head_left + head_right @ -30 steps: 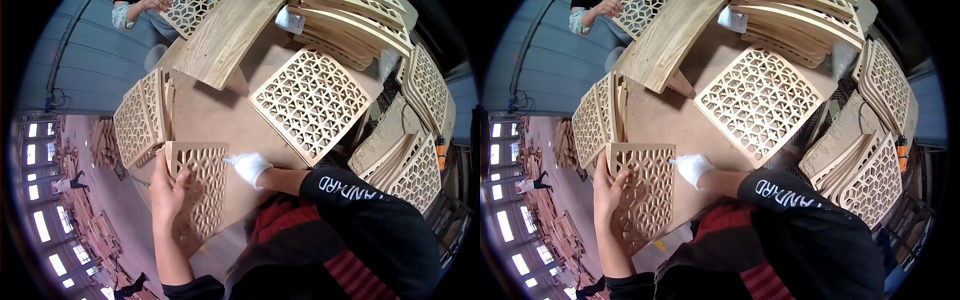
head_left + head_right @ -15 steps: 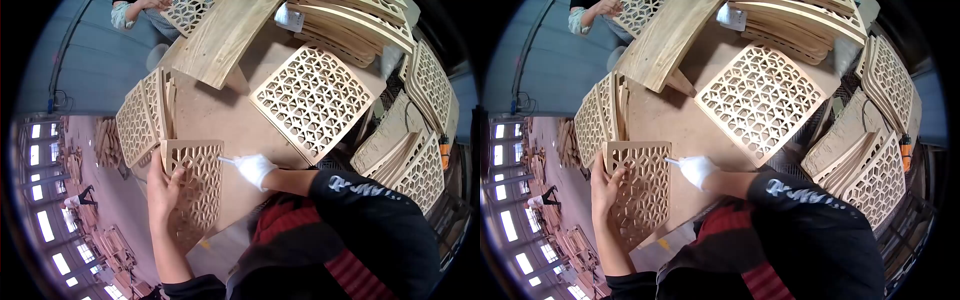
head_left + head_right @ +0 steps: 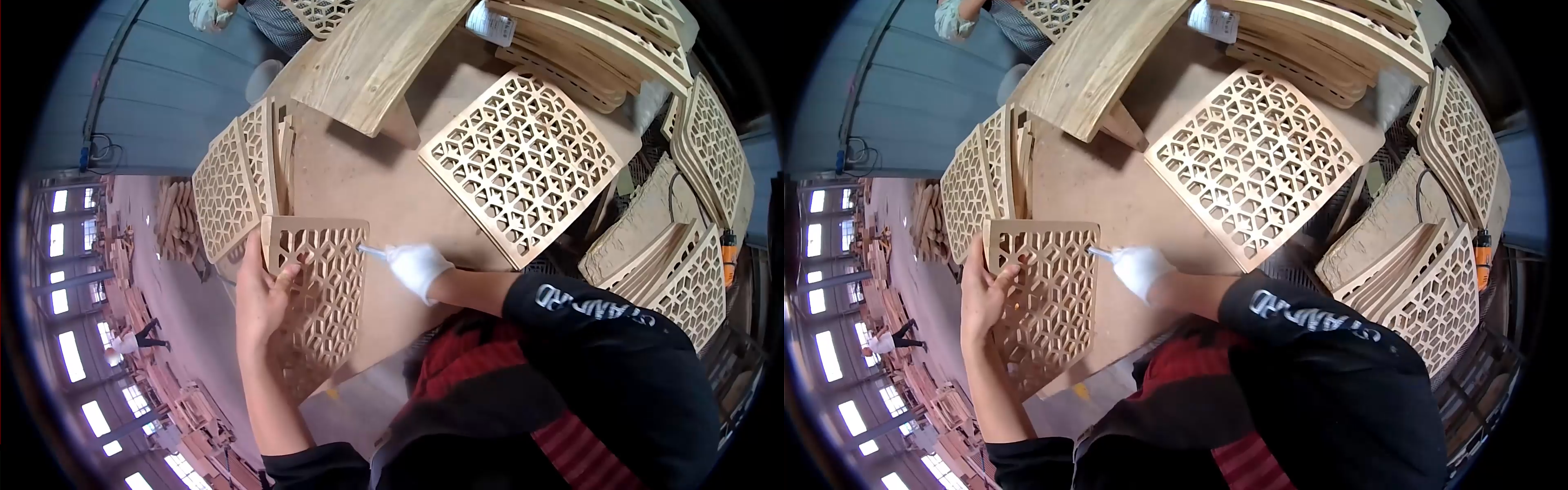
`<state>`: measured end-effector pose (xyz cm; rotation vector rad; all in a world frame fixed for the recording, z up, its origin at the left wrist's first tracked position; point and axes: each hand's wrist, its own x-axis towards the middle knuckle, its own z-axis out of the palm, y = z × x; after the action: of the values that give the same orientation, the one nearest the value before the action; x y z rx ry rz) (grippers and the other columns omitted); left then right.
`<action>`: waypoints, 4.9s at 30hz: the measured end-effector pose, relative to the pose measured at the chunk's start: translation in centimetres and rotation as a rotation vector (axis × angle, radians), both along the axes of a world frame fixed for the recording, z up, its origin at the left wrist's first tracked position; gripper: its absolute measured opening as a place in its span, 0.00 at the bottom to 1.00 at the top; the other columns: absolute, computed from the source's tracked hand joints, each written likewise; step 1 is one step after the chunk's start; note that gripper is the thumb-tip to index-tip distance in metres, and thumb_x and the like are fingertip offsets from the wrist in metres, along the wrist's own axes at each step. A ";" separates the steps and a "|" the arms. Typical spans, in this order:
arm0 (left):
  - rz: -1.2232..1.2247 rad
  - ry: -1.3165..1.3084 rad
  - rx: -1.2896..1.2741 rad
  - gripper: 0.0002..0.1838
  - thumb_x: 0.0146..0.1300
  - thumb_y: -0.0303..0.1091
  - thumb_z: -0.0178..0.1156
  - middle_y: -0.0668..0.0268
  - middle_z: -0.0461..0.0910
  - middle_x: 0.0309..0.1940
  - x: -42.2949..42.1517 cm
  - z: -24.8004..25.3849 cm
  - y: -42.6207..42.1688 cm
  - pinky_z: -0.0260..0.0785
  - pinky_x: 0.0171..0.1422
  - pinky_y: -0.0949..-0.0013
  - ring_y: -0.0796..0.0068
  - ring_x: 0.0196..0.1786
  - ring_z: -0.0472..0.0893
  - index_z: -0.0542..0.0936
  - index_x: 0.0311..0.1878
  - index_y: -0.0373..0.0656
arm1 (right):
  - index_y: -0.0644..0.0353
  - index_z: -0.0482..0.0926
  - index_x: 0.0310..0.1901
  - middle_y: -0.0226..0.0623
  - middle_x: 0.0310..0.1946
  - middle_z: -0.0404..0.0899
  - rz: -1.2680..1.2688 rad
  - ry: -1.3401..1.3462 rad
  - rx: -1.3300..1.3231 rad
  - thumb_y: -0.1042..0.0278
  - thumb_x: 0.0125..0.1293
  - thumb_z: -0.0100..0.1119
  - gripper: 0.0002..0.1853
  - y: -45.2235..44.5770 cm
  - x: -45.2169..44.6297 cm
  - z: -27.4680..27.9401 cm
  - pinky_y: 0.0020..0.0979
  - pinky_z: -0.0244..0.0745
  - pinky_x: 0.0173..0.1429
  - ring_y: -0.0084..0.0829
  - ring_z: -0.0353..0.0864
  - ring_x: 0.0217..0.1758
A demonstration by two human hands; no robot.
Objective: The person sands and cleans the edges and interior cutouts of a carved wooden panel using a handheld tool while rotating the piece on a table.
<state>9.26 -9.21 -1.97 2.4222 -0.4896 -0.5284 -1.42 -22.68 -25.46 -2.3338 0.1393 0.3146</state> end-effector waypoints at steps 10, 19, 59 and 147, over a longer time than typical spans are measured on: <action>0.012 -0.032 0.060 0.31 0.62 0.15 0.62 0.61 0.82 0.51 1.1 0.3 0.4 0.70 0.59 0.72 0.76 0.51 0.78 0.68 0.69 0.38 | 0.62 0.79 0.47 0.42 0.42 0.85 0.033 -0.038 -0.031 0.72 0.69 0.52 0.10 -0.8 0.3 1.0 0.37 0.84 0.43 0.41 0.88 0.40; 0.012 -0.031 0.125 0.29 0.61 0.16 0.63 0.66 0.82 0.44 2.2 0.4 1.1 0.69 0.44 0.76 0.81 0.37 0.74 0.70 0.66 0.40 | 0.60 0.79 0.46 0.47 0.36 0.84 -0.055 -0.074 0.051 0.69 0.71 0.50 0.09 -0.1 0.3 0.0 0.45 0.81 0.43 0.48 0.86 0.40; -0.019 -0.047 -0.063 0.28 0.60 0.18 0.65 0.63 0.82 0.46 3.2 -0.2 1.9 0.71 0.53 0.73 0.76 0.44 0.79 0.71 0.65 0.38 | 0.57 0.76 0.43 0.47 0.38 0.83 -0.029 -0.010 0.113 0.70 0.68 0.47 0.08 -2.1 -0.8 6.6 0.46 0.77 0.49 0.52 0.83 0.43; 0.058 -0.118 0.002 0.31 0.58 0.22 0.68 0.49 0.82 0.53 5.7 0.1 3.5 0.71 0.64 0.61 0.57 0.57 0.81 0.72 0.66 0.38 | 0.60 0.84 0.41 0.51 0.40 0.86 0.227 -0.122 -0.155 0.74 0.64 0.56 0.08 2.6 10.3 7.7 0.44 0.83 0.48 0.49 0.87 0.44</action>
<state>14.97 -5.69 -1.89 2.4715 -0.4662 -0.3630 8.91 -20.04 -17.71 -2.5195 -0.1679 0.2792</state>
